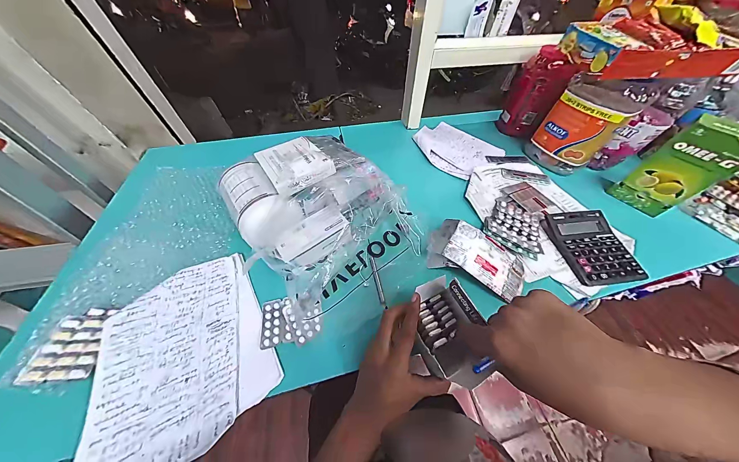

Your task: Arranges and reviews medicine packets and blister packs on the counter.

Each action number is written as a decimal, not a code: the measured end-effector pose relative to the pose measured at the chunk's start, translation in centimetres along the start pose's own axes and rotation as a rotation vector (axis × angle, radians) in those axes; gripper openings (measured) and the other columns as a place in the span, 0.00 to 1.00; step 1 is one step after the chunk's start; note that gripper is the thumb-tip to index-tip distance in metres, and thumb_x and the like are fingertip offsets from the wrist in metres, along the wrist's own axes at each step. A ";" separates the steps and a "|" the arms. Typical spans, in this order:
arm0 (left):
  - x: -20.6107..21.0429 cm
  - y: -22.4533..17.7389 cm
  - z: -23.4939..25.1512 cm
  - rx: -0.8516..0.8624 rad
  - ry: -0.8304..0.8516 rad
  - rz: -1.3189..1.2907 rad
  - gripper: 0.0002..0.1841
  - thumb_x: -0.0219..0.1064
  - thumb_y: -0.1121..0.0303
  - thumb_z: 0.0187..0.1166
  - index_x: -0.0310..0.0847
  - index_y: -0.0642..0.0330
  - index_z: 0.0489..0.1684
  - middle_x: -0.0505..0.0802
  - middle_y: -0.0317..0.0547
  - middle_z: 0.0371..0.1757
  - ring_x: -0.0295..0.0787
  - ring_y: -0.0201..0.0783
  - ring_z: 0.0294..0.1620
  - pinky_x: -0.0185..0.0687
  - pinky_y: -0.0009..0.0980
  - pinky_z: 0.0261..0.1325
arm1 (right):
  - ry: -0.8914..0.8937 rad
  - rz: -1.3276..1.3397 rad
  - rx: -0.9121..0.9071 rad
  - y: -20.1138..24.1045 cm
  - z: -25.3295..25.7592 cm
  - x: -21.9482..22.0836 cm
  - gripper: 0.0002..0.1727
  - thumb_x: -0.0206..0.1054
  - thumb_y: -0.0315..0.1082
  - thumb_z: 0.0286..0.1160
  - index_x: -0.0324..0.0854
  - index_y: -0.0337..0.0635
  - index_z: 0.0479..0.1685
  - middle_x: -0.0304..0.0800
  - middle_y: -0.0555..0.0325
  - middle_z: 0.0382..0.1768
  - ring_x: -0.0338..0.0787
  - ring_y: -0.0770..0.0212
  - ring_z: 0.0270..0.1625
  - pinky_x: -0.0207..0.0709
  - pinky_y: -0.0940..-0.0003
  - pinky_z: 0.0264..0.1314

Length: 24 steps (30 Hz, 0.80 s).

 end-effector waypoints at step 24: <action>-0.4 -0.9 0.5 0.005 0.055 -0.046 0.55 0.89 0.53 0.46 0.70 0.75 0.79 0.85 0.67 0.64 0.89 0.49 0.58 0.88 0.34 0.59 | 0.122 0.283 0.011 -0.8 0.7 -0.5 0.11 0.78 0.26 0.52 0.90 0.44 0.36 0.81 0.47 0.13 0.85 0.38 0.17 0.69 0.44 0.15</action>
Point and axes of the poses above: each hand's wrist, its own z-axis towards the middle knuckle, its own x-axis out of the palm, y = z × x, the point moved 6 cm from there along z, towards the middle knuckle
